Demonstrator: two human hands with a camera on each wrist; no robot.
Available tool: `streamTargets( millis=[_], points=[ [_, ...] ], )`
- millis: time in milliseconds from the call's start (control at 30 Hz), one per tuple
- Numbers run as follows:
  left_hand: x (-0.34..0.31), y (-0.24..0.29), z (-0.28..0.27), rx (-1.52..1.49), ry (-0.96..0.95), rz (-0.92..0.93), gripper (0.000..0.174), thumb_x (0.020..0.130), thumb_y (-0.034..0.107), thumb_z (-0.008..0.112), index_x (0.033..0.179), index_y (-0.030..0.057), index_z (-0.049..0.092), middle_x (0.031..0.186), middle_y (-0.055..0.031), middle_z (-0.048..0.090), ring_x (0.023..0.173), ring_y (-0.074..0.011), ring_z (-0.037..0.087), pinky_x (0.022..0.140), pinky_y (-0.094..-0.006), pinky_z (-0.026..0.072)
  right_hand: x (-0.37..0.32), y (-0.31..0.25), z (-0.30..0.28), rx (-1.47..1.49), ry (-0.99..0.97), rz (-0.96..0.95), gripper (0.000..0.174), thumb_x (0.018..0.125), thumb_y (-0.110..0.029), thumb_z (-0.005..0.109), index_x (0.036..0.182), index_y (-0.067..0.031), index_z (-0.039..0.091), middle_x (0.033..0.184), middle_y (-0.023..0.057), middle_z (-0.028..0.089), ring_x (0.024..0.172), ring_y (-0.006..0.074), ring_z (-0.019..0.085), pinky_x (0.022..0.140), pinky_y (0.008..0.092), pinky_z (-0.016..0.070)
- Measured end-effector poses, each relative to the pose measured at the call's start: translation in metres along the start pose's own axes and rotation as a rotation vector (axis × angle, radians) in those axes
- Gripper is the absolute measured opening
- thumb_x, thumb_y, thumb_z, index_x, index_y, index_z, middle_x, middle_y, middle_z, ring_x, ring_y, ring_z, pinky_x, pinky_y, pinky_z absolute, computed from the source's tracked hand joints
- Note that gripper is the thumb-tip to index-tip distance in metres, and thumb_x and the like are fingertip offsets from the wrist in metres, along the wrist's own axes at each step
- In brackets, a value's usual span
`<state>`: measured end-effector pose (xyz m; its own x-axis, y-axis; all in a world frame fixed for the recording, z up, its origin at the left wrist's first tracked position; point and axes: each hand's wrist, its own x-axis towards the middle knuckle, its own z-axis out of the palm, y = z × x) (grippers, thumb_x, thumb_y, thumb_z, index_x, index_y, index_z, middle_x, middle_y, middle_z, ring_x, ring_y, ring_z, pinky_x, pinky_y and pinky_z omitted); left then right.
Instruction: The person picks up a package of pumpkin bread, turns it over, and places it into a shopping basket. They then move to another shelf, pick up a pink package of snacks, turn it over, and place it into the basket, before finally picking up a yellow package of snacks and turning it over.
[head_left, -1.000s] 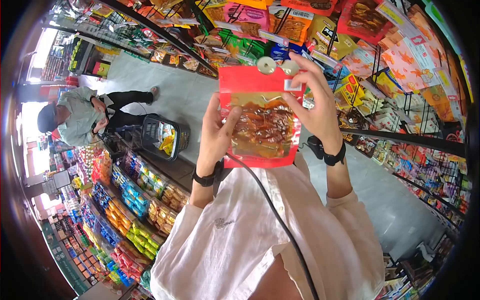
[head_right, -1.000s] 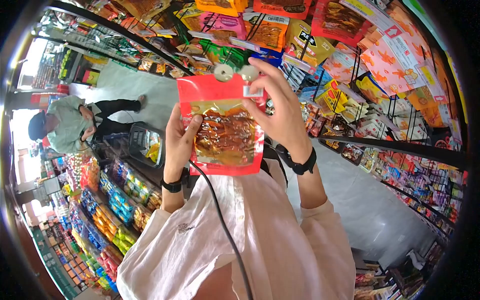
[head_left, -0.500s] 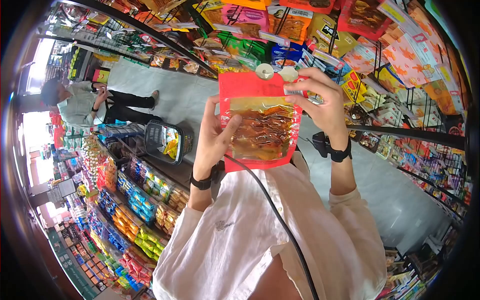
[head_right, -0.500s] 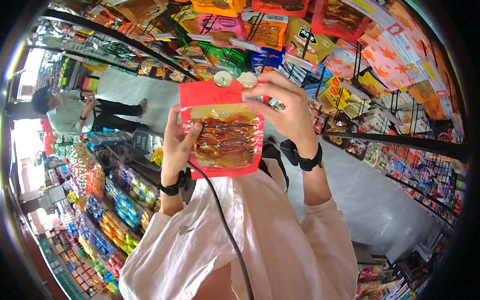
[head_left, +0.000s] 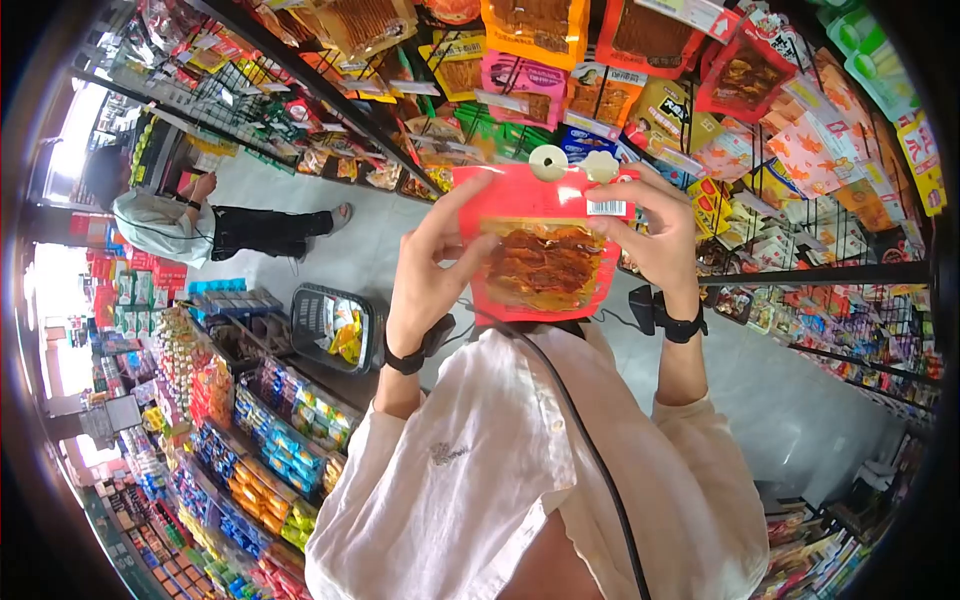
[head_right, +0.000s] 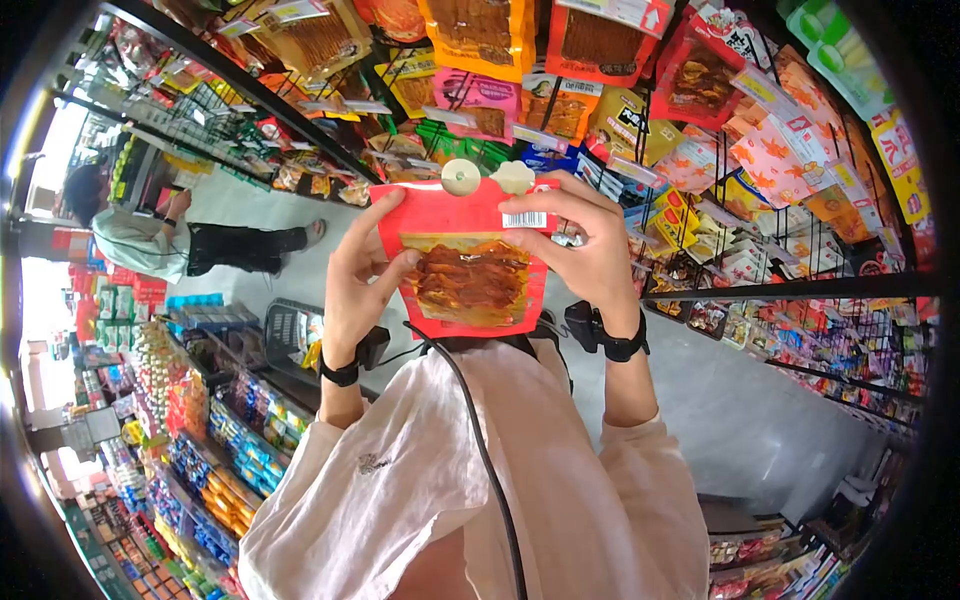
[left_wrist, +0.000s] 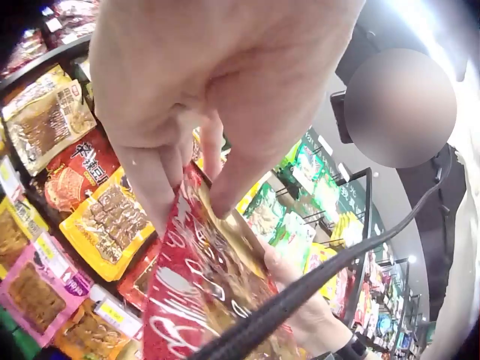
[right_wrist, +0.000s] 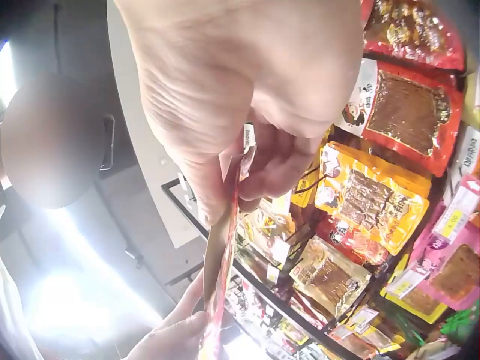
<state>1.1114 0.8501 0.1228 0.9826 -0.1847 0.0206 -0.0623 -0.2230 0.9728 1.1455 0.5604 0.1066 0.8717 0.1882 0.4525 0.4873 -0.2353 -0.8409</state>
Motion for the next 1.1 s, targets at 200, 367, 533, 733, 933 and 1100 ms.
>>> streamTargets(
  millis=[200, 367, 533, 733, 933, 1100],
  points=[
    [0.015, -0.027, -0.041, 0.082, -0.001, 0.189, 0.05, 0.097, -0.006, 0.076, 0.145, 0.0023, 0.064, 0.132, -0.0086, 0.074, 0.102, -0.0109, 0.074, 0.079, -0.0243, 0.0599, 0.01, -0.019, 0.034, -0.061, 0.012, 0.008, 0.033, 0.08, -0.005, 0.091, 0.112, -0.0067, 0.083, 0.102, 0.0073, 0.073, 0.093, 0.0206, 0.07, 0.082, 0.0314, 0.054],
    [0.013, -0.034, -0.064, -0.09, 0.043, 0.135, 0.035, 0.093, 0.0, 0.081, 0.128, 0.0022, 0.076, 0.111, -0.0048, 0.081, 0.088, -0.0094, 0.077, 0.071, -0.0241, 0.0586, 0.017, -0.033, 0.066, -0.108, 0.057, 0.026, 0.033, 0.08, -0.005, 0.09, 0.112, -0.0057, 0.083, 0.102, 0.0096, 0.076, 0.093, 0.023, 0.071, 0.085, 0.0328, 0.0539],
    [0.006, -0.052, -0.088, -0.094, 0.145, 0.22, 0.025, 0.094, 0.001, 0.079, 0.118, 0.0007, 0.08, 0.109, -0.0069, 0.083, 0.086, -0.0123, 0.077, 0.075, -0.0265, 0.0594, 0.02, -0.039, 0.1, -0.154, 0.054, 0.057, 0.03, 0.08, -0.006, 0.09, 0.109, -0.0059, 0.084, 0.097, 0.0093, 0.077, 0.09, 0.0224, 0.071, 0.084, 0.0322, 0.0537],
    [-0.005, -0.064, -0.125, -0.005, 0.174, 0.275, 0.02, 0.097, -0.001, 0.076, 0.116, -0.0008, 0.08, 0.112, -0.0104, 0.083, 0.094, -0.0148, 0.076, 0.085, -0.0286, 0.0602, 0.028, -0.042, 0.138, -0.208, 0.054, -0.011, 0.023, 0.081, -0.008, 0.09, 0.103, -0.0059, 0.085, 0.093, 0.0086, 0.077, 0.086, 0.0213, 0.07, 0.078, 0.0319, 0.0523],
    [-0.011, -0.063, -0.143, -0.053, 0.16, 0.234, 0.022, 0.097, 0.0, 0.075, 0.118, 0.0011, 0.08, 0.109, -0.0083, 0.083, 0.084, -0.0133, 0.077, 0.075, -0.0284, 0.0597, 0.03, -0.039, 0.162, -0.099, 0.051, -0.029, 0.026, 0.082, -0.01, 0.09, 0.107, -0.0052, 0.085, 0.099, 0.0084, 0.08, 0.087, 0.022, 0.071, 0.081, 0.0323, 0.053],
    [-0.016, -0.045, -0.145, -0.068, -0.093, 0.122, 0.024, 0.099, 0.002, 0.073, 0.122, 0.0024, 0.08, 0.117, -0.0085, 0.082, 0.083, -0.0103, 0.074, 0.071, -0.0265, 0.058, 0.029, -0.058, 0.176, -0.102, -0.046, 0.003, 0.029, 0.084, -0.004, 0.088, 0.112, -0.0037, 0.084, 0.113, 0.0103, 0.083, 0.102, 0.0216, 0.074, 0.092, 0.0336, 0.0549]
  ],
)
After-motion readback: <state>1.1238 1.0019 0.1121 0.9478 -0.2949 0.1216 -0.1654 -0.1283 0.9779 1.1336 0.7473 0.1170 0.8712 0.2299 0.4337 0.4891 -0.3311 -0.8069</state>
